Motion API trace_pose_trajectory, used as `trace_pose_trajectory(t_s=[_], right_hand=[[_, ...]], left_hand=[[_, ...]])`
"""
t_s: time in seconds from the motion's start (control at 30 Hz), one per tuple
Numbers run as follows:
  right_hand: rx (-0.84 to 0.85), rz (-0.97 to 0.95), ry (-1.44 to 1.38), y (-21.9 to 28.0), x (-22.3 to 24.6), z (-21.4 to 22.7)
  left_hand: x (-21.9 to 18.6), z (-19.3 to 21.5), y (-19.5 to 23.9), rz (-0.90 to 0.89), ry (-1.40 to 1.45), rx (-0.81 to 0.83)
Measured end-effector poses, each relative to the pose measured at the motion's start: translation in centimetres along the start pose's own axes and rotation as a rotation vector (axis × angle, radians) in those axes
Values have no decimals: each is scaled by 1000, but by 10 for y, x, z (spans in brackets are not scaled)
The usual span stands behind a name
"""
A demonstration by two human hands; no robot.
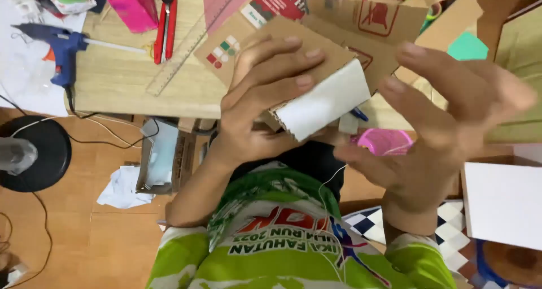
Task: Assembling a cardboard structure and inserting a styrofoam block.
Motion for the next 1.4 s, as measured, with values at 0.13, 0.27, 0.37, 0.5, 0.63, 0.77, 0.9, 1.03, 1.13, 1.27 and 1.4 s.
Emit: trace_pose_trajectory(t_s=[0.13, 0.27, 0.37, 0.5, 0.63, 0.77, 0.9, 1.03, 1.13, 1.27, 1.4], right_hand=[[100, -202, -165, -8, 31, 11], [215, -297, -238, 0, 29, 0], [262, -253, -265, -6, 38, 1], [212, -214, -490, -5, 39, -14], [168, -221, -499, 0, 49, -20], [98, -328, -573, 3, 55, -25], [56, -309, -700, 3, 57, -26], [30, -273, -677, 1, 56, -26], [70, -338, -751, 3, 51, -24], [-54, -349, -805, 4, 16, -29], [-126, -450, -868, 23, -40, -62]], left_hand=[[-11, -8, 22, 38, 60, -10], [-25, -4, 36, 64, 117, 49], [-24, -4, 39, 73, 106, 45], [-14, -14, 49, 114, 137, -1], [-14, -19, 49, 158, 71, -9], [-15, -18, 45, 159, 23, -28], [-16, -16, 42, 151, 14, 4], [-20, -16, 36, 180, -6, -27], [-18, -13, 37, 145, -19, -24], [1, -5, 40, 116, -49, 8], [-7, 21, 37, 126, -23, 36]])
Point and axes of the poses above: each hand's wrist, its own y-axis away from the middle knuckle, its own z-axis out of the back of the hand, x = y × z, the point moved 2 cm from there along -y, towards the middle knuckle, and after that the axes turned 14 degrees about x, right-handed, at the moved point
